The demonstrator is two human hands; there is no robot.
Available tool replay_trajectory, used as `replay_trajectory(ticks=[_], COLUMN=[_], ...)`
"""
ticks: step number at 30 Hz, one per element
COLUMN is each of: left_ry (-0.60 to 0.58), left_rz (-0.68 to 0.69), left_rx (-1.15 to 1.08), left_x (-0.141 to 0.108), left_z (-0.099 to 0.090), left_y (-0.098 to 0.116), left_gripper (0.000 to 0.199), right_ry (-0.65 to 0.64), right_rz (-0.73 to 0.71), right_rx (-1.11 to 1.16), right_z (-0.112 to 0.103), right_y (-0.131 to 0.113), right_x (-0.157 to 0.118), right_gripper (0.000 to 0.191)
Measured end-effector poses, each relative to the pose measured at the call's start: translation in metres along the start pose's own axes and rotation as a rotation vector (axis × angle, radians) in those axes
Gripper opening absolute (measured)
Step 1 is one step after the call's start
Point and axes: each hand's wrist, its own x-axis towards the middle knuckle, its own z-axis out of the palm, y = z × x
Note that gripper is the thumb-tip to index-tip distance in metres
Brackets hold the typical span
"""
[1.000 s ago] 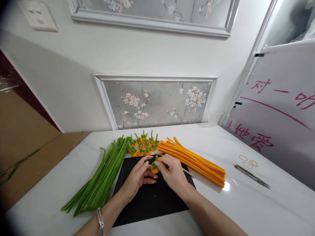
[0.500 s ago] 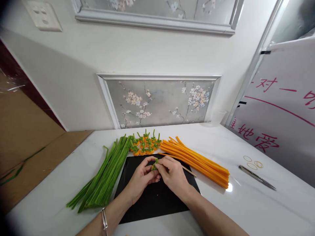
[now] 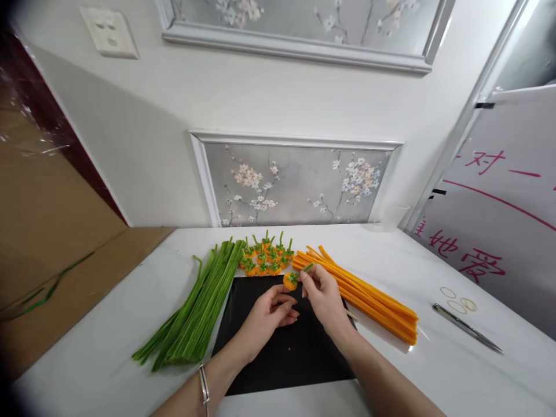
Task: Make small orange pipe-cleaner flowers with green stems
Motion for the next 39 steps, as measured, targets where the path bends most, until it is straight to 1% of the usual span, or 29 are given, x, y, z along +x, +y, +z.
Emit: replay_trajectory(ticks=[3,6,8,10,14,16,20,23,26,31,35,37,39], left_ry=[0.021,0.102,0.158,0.177,0.162,0.139,0.068,0.056,0.055,0.048,0.045,0.042,0.04], left_rz=[-0.007,0.015,0.026,0.025,0.008,-0.001,0.002,0.014,0.008,-0.009,-0.015,-0.014,-0.016], left_rx=[-0.022,-0.045,-0.062,-0.068,-0.054,-0.026,0.025,0.044,0.063,0.064,0.045,0.037,0.026], left_x=[0.002,0.005,0.006,0.006,0.005,0.004,0.004,0.004,0.004,0.004,0.006,0.006,0.006], left_z=[0.001,0.001,0.001,0.001,0.002,0.002,0.001,0.0,0.0,0.0,-0.001,-0.001,-0.001], left_y=[-0.002,-0.003,-0.003,-0.003,-0.002,-0.002,-0.004,-0.005,-0.005,-0.004,-0.005,-0.005,-0.005], left_gripper=[0.019,0.009,0.006,0.007,0.014,0.016,0.015,0.019,0.022,0.024,0.026,0.026,0.026], right_ry=[-0.003,-0.002,0.0,-0.014,-0.03,-0.008,0.119,0.206,0.224,0.196,0.158,0.105,0.009], right_rz=[0.017,-0.021,-0.043,-0.069,-0.14,-0.167,-0.186,-0.176,-0.156,-0.127,-0.084,-0.052,-0.026], right_rx=[-0.004,-0.107,-0.169,-0.225,-0.387,-0.445,-0.513,-0.525,-0.538,-0.576,-0.628,-0.658,-0.684], right_z=[0.008,0.012,0.013,0.013,0.014,0.012,-0.001,-0.008,-0.007,0.004,0.008,0.01,0.012], right_y=[0.004,0.01,0.013,0.014,0.012,0.01,0.005,0.004,0.011,0.028,0.033,0.035,0.038], right_x=[0.002,0.01,0.02,0.032,0.055,0.064,0.083,0.101,0.118,0.143,0.162,0.172,0.18], right_gripper=[0.026,0.027,0.027,0.026,0.022,0.018,0.017,0.019,0.021,0.023,0.023,0.022,0.02])
